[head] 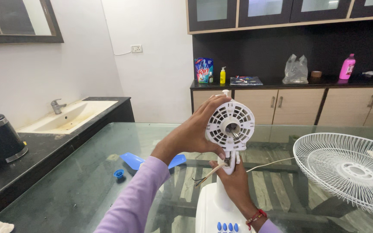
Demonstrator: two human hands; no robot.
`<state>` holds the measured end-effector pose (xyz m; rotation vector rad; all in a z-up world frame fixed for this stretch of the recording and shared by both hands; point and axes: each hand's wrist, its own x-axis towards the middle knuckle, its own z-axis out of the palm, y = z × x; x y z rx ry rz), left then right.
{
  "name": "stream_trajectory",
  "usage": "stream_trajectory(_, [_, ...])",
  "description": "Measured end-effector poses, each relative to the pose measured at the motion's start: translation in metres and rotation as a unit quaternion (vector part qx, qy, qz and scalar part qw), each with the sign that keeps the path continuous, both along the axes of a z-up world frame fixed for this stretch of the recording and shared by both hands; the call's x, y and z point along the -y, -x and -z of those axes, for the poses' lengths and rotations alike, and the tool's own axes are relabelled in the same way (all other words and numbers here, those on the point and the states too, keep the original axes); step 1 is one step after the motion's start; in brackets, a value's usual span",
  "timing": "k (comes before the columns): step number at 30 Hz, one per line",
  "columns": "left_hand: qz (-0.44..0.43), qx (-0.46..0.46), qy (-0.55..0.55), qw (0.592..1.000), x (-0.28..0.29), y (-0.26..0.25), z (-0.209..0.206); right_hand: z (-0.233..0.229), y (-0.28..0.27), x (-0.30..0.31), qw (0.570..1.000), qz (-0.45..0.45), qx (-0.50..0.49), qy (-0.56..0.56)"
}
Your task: The person uses a screwdriver to loosen and remove screws from the rear motor housing of a white table fan. They detach the housing, set it aside, and then repeatedly loosen and tighten the same screws without fully reassembling the fan.
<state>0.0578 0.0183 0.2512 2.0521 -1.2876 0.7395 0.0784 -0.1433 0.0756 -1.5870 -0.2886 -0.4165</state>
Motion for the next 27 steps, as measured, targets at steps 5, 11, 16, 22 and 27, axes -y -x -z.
stream_trajectory(5, [-0.094, 0.043, -0.007, 0.995, -0.001, 0.009, 0.004, 0.017, -0.007, 0.018, 0.996, -0.049, 0.0, 0.077])
stream_trajectory(11, [-0.063, 0.066, 0.041, 0.995, 0.002, 0.018, 0.015, 0.025, -0.012, 0.075, 0.964, -0.127, -0.022, 0.234])
stream_trajectory(16, [-0.071, 0.073, 0.035, 0.994, 0.005, 0.021, 0.02, -0.012, -0.004, 0.114, 0.962, -0.111, -0.117, 0.221])
stream_trajectory(22, [-0.099, 0.058, 0.053, 0.992, 0.01, 0.024, 0.02, -0.063, 0.024, 0.13, 0.992, -0.089, -0.038, 0.083])
stream_trajectory(27, [-0.105, 0.059, 0.06, 0.991, 0.012, 0.027, 0.02, -0.078, 0.042, 0.122, 0.991, -0.069, 0.05, 0.107])
